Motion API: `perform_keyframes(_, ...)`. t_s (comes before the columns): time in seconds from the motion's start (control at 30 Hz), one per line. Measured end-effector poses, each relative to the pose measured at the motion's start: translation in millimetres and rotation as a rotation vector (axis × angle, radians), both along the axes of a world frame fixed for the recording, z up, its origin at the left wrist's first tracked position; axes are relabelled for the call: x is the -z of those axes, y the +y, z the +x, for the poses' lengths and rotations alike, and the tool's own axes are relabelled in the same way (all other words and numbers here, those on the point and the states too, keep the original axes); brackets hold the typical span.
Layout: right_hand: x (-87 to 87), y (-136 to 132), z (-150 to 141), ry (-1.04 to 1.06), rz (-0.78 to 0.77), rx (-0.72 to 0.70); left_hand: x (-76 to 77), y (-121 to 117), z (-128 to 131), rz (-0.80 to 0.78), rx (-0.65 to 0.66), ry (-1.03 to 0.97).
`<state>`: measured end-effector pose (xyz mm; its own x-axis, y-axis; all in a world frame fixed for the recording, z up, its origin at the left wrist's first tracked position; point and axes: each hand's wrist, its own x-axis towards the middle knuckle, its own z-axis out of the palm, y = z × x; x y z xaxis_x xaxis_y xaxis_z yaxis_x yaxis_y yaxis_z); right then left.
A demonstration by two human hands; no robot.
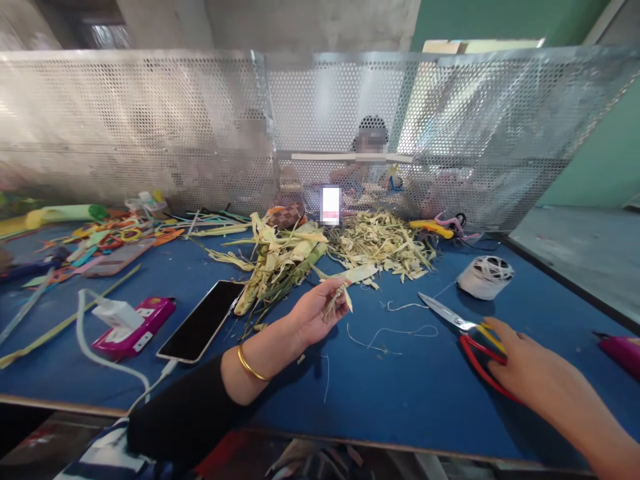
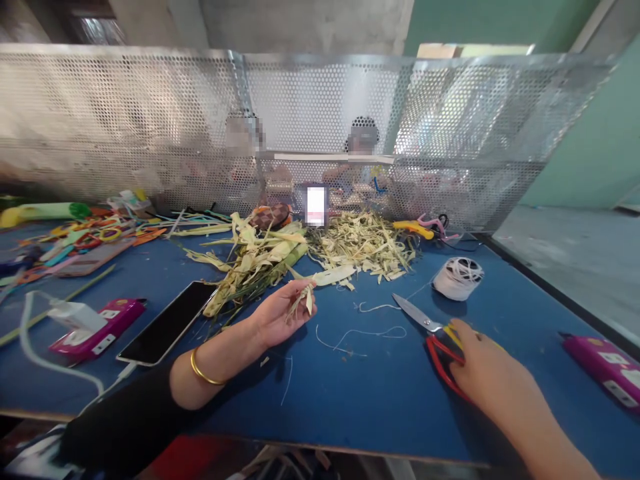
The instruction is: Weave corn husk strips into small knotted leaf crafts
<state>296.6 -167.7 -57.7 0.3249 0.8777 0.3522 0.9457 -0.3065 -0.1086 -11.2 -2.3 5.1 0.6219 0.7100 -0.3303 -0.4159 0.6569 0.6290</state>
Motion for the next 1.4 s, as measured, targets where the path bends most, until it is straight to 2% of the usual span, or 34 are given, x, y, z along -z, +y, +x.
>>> perform_keyframes(0.1, -5.9, -12.5, -2.4, 0.074, -0.072, 0.008, 0.8, -0.3, 0.8, -0.048, -0.012, -0.051)
perform_keyframes(0.2, -16.2, -14.4, -28.2, 0.213, 0.089, -0.159, 0.9, -2.4, 0.9, -0.080, 0.003, -0.071)
perform_keyframes(0.27, -22.8, -6.8, -55.0, 0.330, 0.144, -0.280, -0.6, -4.4, 0.4, -0.089, 0.018, -0.073)
perform_keyframes(0.37, -31.2, 12.8, -94.4, 0.517, 0.172, -0.382, -4.2, -7.3, -0.5, -0.089, 0.039, -0.077)
perform_keyframes(0.43, -35.1, 25.8, -112.0, 0.551, 0.206, -0.434, -6.4, -8.8, -0.8, -0.088, 0.051, -0.073)
perform_keyframes(0.6, -36.3, 40.1, -124.0, 0.358, 0.245, -0.440, -8.1, -12.5, -0.2, -0.109, 0.039, -0.040)
perform_keyframes(0.73, -33.3, 39.1, -126.2, 0.220, 0.219, -0.432, -7.2, -14.9, 1.2, -0.133, 0.005, -0.012)
perform_keyframes(1.0, -30.2, 36.4, -133.2, -0.005, 0.274, -0.403, -4.0, -16.9, 4.3, -0.145, -0.026, -0.052)
perform_keyframes(1.13, -30.2, 35.3, -134.0, -0.057, 0.275, -0.406, -5.1, -18.0, 4.8, -0.138, -0.004, -0.069)
perform_keyframes(1.4, -30.3, 36.5, -137.7, -0.023, 0.298, -0.433, -3.8, -18.4, 5.1, -0.106, -0.009, -0.046)
